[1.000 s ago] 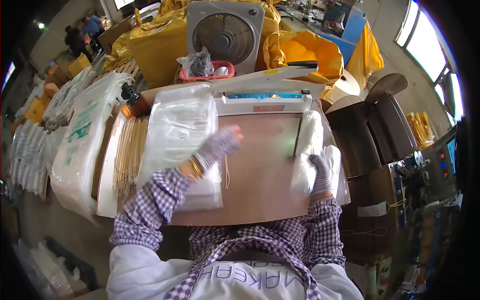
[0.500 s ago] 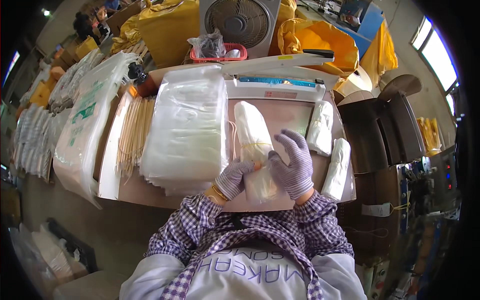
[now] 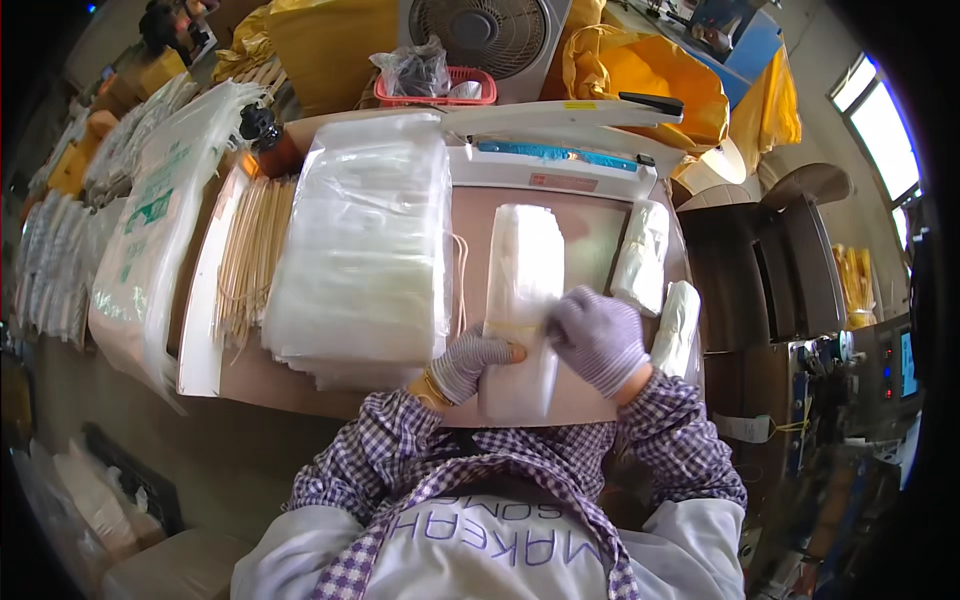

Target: Organize and pack stacks of white plastic bags into larger bundles at a workstation.

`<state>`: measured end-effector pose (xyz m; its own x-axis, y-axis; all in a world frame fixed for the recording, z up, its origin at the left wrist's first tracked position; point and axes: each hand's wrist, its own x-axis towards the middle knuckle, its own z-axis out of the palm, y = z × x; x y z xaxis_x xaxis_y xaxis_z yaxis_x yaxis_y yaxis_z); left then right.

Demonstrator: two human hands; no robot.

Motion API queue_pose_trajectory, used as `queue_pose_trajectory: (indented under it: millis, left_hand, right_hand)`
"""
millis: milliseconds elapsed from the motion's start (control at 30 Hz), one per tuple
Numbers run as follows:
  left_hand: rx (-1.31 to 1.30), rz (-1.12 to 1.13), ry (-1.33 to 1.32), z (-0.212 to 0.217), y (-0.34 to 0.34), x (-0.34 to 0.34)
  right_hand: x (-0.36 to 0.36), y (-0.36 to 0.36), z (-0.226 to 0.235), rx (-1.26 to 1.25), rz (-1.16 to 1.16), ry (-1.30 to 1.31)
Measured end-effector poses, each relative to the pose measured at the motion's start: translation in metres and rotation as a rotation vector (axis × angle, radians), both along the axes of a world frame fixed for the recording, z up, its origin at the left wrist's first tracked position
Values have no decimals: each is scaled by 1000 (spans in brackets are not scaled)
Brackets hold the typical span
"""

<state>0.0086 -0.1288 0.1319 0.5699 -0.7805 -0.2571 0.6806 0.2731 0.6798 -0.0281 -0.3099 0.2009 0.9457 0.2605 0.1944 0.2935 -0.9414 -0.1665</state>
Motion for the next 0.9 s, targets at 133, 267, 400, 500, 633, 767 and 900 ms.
queue_pose_trajectory:
  millis: [133, 267, 400, 500, 633, 767, 900]
  left_hand:
    - [-54, -193, 33, 0, 0, 7]
    - [20, -191, -44, -13, -22, 1]
    - [-38, -194, 83, -40, -28, 0]
    - [-145, -252, 206, -51, -31, 8]
    - [-82, -221, 295, -50, -30, 11]
    - [-94, -254, 371, -56, -32, 13]
    - [-83, -193, 328, -38, -32, 22]
  right_hand:
    - [28, -44, 13, 18, -100, -296]
    - [70, -74, 33, -101, -81, -353]
    - [157, -121, 76, -171, -126, -421]
    - [242, -184, 115, -134, -347, -454]
    - [343, -312, 93, -299, -587, -248]
    - [350, -371, 66, -957, -557, 56]
    - [275, -244, 81, -33, -558, -350]
